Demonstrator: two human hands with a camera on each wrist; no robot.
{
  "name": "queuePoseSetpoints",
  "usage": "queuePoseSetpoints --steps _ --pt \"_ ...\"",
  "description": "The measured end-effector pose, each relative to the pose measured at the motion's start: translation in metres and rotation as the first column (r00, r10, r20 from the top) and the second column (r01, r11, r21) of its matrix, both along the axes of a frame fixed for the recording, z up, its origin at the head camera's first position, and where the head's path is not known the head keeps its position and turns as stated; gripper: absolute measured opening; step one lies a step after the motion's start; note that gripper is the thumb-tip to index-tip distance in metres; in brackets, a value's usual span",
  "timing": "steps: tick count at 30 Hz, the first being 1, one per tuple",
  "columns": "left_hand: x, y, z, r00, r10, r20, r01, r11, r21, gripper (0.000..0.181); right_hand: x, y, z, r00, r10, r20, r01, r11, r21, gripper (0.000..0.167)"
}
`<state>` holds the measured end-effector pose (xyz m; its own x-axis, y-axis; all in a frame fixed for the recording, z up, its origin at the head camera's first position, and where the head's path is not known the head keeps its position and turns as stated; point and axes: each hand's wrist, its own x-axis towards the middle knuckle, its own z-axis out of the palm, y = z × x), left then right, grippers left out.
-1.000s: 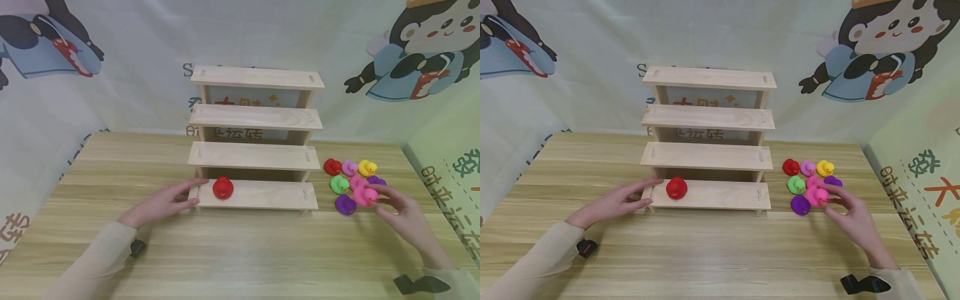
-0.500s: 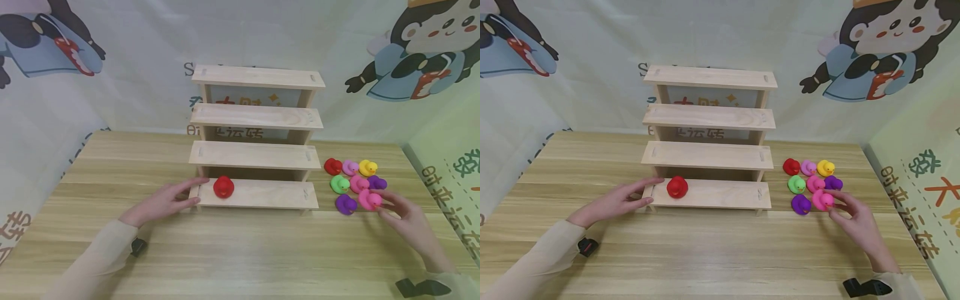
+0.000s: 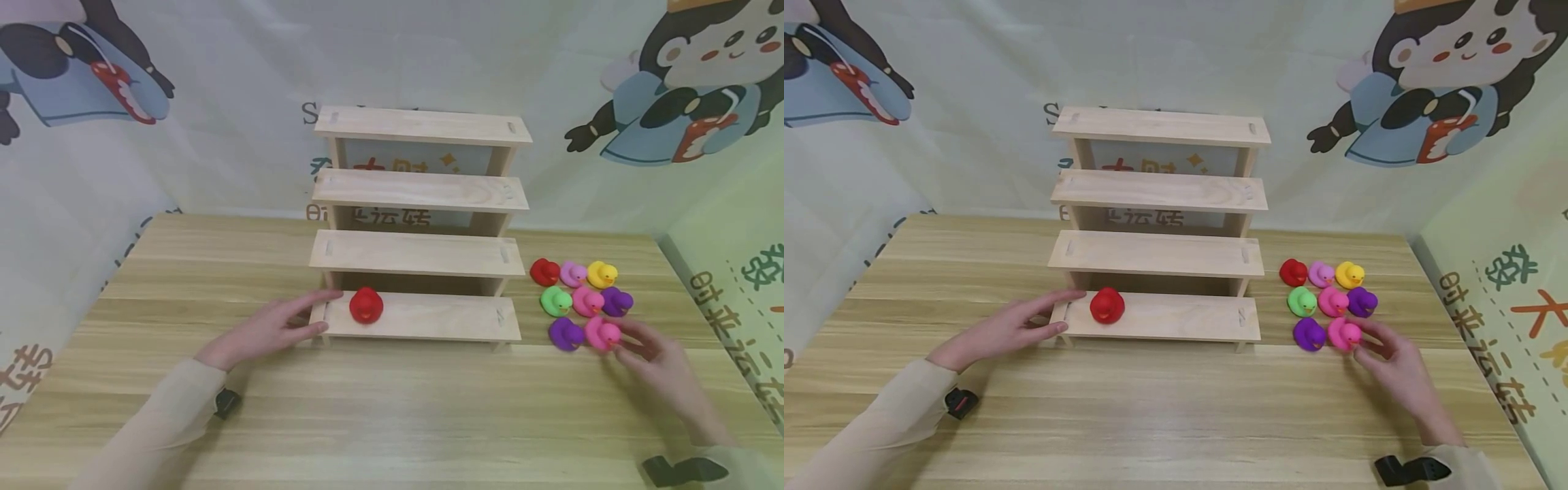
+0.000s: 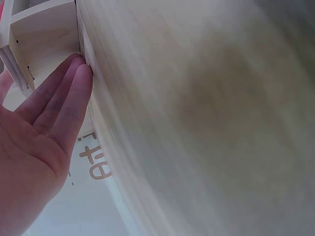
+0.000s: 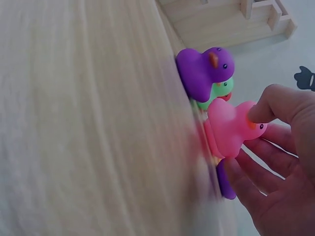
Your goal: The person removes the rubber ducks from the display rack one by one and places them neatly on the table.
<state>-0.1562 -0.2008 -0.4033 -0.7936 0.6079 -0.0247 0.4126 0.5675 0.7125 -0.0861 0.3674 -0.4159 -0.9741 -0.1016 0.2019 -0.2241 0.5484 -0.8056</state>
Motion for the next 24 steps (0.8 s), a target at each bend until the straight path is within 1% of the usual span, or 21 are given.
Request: queuePoseSetpoints --steps 2,5,11,18,22,24 --pt "-0.0001 0.0004 -0.0003 1.0 -0.006 -0.008 0.006 1.0 0.003 0.058 -0.0003 0.0004 -0.0006 0.999 -0.024 0.043 0.022 0.999 0.032 0.044" --pt "-0.0002 0.0007 -0.001 1.0 -0.012 -0.008 0.012 1.0 0.01 0.057 -0.0016 0.0009 -0.0028 0.996 -0.046 0.07 0.043 0.998 0.045 0.043" --pt "0.0001 0.0007 -0.001 1.0 -0.01 -0.001 0.01 1.0 0.015 0.058 -0.0052 0.0023 -0.006 0.996 -0.065 0.061 0.063 0.997 0.038 0.042" --pt "-0.0003 0.0001 0.0002 1.0 0.005 -0.016 -0.005 1.0 -0.01 0.058 -0.0042 0.0011 -0.0056 0.998 -0.044 0.048 0.043 0.999 0.023 0.042" --pt "-0.0007 0.0 -0.0003 1.0 -0.002 -0.018 0.002 1.0 -0.006 0.058 -0.0036 0.001 -0.0032 0.997 -0.039 0.073 0.039 0.999 0.007 0.045" --pt "-0.0007 0.0 -0.0006 1.0 -0.006 -0.019 0.006 1.0 -0.005 0.058 -0.0035 0.0009 -0.0014 0.993 -0.048 0.104 0.051 0.998 -0.028 0.045"
